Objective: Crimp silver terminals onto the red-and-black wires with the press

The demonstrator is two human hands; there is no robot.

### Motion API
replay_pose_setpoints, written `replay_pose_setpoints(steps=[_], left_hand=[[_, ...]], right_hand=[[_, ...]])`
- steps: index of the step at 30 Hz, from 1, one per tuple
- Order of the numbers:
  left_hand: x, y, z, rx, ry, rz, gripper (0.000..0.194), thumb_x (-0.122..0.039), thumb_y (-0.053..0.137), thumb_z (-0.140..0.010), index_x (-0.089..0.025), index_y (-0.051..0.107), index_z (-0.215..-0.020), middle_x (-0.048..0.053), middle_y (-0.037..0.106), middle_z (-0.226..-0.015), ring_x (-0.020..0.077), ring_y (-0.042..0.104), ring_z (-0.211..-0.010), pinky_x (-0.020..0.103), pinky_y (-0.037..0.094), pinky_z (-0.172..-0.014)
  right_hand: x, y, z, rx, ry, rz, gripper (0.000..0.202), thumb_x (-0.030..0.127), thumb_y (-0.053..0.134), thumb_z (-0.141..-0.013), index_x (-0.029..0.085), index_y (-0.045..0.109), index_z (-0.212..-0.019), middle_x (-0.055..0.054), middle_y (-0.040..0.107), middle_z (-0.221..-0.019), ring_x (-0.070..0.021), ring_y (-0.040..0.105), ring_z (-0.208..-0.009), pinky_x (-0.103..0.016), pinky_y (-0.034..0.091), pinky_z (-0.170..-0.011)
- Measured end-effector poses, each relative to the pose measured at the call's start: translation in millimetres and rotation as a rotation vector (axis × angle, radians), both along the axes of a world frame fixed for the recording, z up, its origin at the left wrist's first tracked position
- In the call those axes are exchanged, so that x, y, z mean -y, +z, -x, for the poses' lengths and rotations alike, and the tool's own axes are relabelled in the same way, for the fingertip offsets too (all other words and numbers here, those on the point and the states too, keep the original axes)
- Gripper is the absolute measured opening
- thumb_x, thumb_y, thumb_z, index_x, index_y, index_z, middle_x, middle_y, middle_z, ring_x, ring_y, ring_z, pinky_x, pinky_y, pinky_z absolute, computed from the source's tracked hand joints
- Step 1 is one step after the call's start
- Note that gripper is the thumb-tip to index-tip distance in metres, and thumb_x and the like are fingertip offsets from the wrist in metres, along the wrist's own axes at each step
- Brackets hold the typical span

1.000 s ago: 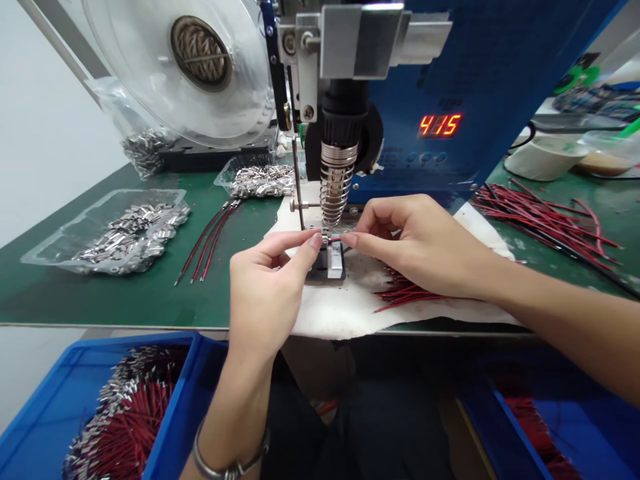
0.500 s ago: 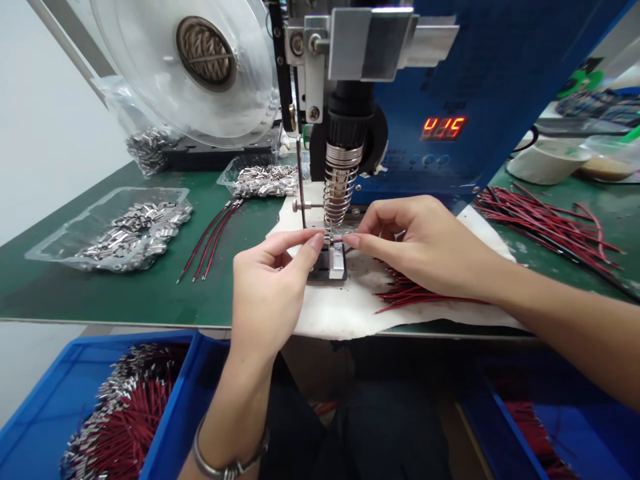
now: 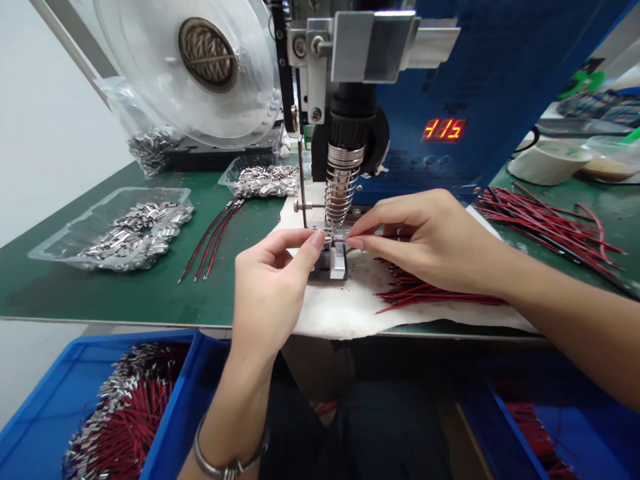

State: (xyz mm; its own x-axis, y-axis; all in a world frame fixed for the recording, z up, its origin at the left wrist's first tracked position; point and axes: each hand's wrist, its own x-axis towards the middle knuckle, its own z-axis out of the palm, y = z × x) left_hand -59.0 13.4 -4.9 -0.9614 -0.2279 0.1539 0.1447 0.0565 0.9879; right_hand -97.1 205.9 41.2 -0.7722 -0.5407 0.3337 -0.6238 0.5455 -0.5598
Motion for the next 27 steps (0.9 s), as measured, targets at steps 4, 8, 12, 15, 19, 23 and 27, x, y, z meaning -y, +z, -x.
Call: replay_pose_setpoints(steps=[4,8,12,15,19,23,27], left_hand=[[0.1,0.7,0.3,-0.007,-0.003,0.005,0.023,-0.044,0.081,-0.077,-0.021,0.079,-0.080,-0.002,0.051,-0.058,0.0071,0.029,-0.050,0.026,0.019,-0.046],[1.5,0.1,-0.1,-0.001,-0.008,0.010,0.025,-0.045,0.080,-0.077,-0.020,0.079,-0.080,-0.002,0.049,-0.057,0.0074,0.029,-0.049,0.026,0.018,-0.046],[2.1,0.1,-0.3,0.001,-0.021,0.024,0.025,-0.045,0.079,-0.078,-0.020,0.078,-0.078,-0.001,0.048,-0.057,0.0069,0.029,-0.050,0.025,0.019,-0.046],[1.5,1.0,0.1,0.002,-0.021,0.026,0.025,-0.044,0.079,-0.079,-0.020,0.078,-0.077,-0.001,0.049,-0.057,0.0064,0.029,-0.050,0.024,0.019,-0.045],[1.1,1.2,0.6,0.017,-0.012,0.042,0.024,-0.044,0.080,-0.078,-0.020,0.078,-0.077,-0.002,0.048,-0.057,0.0057,0.028,-0.050,0.023,0.019,-0.045],[1.7,-0.3,0.9,0.030,0.002,0.066,0.024,-0.046,0.079,-0.078,-0.022,0.079,-0.080,-0.002,0.046,-0.056,0.0058,0.029,-0.050,0.022,0.019,-0.045],[1.5,0.0,2.2,0.037,0.007,0.081,0.024,-0.046,0.079,-0.078,-0.022,0.079,-0.080,-0.002,0.045,-0.055,0.0059,0.028,-0.050,0.022,0.018,-0.045]], right_hand=[[0.6,1.8,0.4,-0.027,0.035,-0.016,0.018,0.029,0.062,-0.093,0.020,0.076,-0.086,-0.002,0.075,-0.082,-0.0161,0.062,-0.070,-0.030,0.043,-0.066],[0.7,1.2,-0.2,-0.002,0.025,-0.017,0.019,0.030,0.062,-0.093,0.020,0.076,-0.088,-0.002,0.075,-0.083,-0.0159,0.062,-0.068,-0.030,0.043,-0.065],[-0.5,0.7,-1.1,-0.015,0.050,-0.008,0.017,0.026,0.062,-0.093,0.020,0.077,-0.091,-0.002,0.075,-0.084,-0.0151,0.063,-0.068,-0.029,0.043,-0.064],[-1.0,0.6,0.2,-0.027,0.083,-0.012,0.016,0.024,0.061,-0.092,0.020,0.077,-0.091,-0.002,0.075,-0.085,-0.0153,0.063,-0.070,-0.029,0.045,-0.065],[-1.5,0.0,3.6,-0.066,0.141,-0.008,0.016,0.021,0.060,-0.092,0.019,0.076,-0.092,-0.003,0.075,-0.088,-0.0161,0.065,-0.074,-0.029,0.047,-0.067],[-2.2,-0.3,4.2,-0.098,0.155,-0.023,0.016,0.019,0.059,-0.093,0.019,0.075,-0.092,-0.003,0.074,-0.088,-0.0162,0.065,-0.076,-0.029,0.047,-0.068],[-1.7,0.2,3.5,-0.108,0.159,-0.034,0.016,0.018,0.060,-0.093,0.018,0.075,-0.092,-0.003,0.073,-0.087,-0.0159,0.065,-0.076,-0.029,0.048,-0.070]])
